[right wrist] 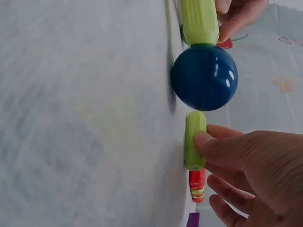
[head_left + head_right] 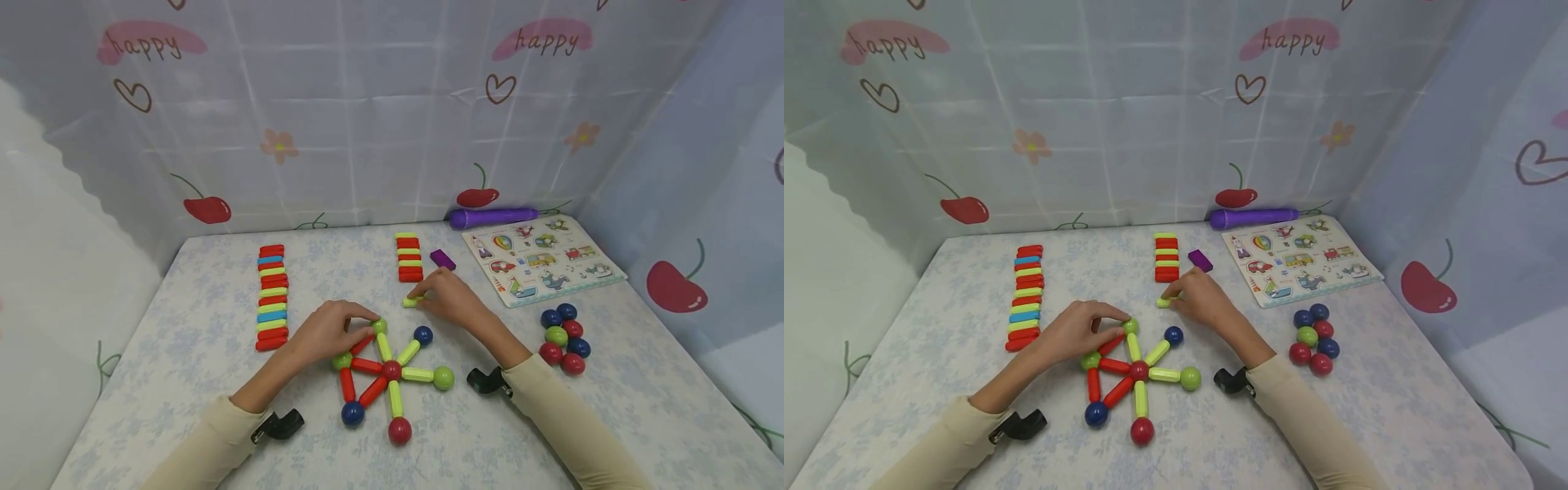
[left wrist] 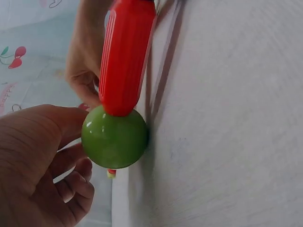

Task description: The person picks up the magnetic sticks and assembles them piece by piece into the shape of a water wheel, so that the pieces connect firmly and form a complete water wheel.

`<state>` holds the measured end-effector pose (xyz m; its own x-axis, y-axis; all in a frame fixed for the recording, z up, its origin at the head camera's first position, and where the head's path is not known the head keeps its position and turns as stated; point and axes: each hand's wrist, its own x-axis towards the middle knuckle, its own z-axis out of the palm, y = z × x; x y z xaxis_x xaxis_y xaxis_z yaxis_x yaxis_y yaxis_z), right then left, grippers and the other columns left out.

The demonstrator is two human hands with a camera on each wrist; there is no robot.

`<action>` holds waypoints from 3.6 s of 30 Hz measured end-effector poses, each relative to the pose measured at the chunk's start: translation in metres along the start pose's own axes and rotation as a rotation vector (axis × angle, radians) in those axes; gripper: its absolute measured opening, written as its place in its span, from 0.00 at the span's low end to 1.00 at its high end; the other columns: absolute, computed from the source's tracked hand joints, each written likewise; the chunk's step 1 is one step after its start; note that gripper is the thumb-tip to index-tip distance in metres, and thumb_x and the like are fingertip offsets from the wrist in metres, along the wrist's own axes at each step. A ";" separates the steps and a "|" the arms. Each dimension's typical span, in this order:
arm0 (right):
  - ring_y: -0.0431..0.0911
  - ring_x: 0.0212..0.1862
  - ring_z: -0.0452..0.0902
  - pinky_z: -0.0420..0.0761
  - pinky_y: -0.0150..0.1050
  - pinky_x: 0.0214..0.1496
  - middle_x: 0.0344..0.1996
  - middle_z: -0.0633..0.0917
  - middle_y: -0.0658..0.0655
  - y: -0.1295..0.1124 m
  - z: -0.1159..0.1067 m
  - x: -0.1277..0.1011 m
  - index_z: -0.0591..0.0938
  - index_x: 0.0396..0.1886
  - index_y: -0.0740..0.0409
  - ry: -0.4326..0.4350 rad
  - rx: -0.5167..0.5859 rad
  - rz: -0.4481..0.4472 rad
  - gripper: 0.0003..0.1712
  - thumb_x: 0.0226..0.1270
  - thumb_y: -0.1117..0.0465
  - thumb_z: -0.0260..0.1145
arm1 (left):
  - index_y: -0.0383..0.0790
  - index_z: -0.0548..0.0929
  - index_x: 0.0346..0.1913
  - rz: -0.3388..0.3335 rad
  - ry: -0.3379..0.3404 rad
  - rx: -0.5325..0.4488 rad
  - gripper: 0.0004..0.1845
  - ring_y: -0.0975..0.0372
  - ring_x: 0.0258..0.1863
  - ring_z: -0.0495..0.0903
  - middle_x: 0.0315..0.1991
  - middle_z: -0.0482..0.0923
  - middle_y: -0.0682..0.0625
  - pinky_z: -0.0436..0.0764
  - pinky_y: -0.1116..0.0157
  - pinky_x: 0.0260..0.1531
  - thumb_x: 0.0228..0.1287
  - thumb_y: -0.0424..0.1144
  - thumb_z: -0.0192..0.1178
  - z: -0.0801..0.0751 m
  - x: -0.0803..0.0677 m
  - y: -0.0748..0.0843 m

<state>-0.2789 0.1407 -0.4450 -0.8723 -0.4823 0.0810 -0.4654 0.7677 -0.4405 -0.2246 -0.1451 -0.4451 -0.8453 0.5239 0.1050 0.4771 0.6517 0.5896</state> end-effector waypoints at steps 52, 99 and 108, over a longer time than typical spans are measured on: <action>0.44 0.55 0.87 0.85 0.48 0.63 0.50 0.92 0.50 -0.035 -0.015 -0.011 0.92 0.56 0.57 -0.404 0.093 -0.185 0.18 0.70 0.58 0.79 | 0.47 0.95 0.47 -0.047 -0.049 -0.010 0.08 0.65 0.27 0.75 0.34 0.90 0.61 0.72 0.68 0.26 0.68 0.43 0.75 0.004 -0.001 0.002; 0.53 0.59 0.81 0.79 0.53 0.67 0.50 0.92 0.55 0.015 0.000 0.004 0.91 0.55 0.57 0.043 -0.013 0.040 0.14 0.73 0.63 0.75 | 0.44 0.93 0.48 -0.286 -0.158 0.094 0.14 0.63 0.24 0.81 0.26 0.84 0.57 0.80 0.64 0.27 0.63 0.46 0.79 -0.020 -0.010 0.008; 0.51 0.56 0.77 0.80 0.50 0.60 0.47 0.91 0.53 0.005 0.002 0.003 0.91 0.55 0.56 -0.039 0.055 0.017 0.13 0.72 0.63 0.76 | 0.45 0.88 0.63 -0.145 -0.073 0.065 0.23 0.61 0.34 0.80 0.48 0.91 0.52 0.77 0.64 0.31 0.70 0.48 0.75 -0.012 -0.003 0.004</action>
<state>-0.2833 0.1425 -0.4491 -0.8732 -0.4858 0.0389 -0.4404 0.7522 -0.4901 -0.2234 -0.1507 -0.4338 -0.8879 0.4586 -0.0374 0.3679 0.7564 0.5408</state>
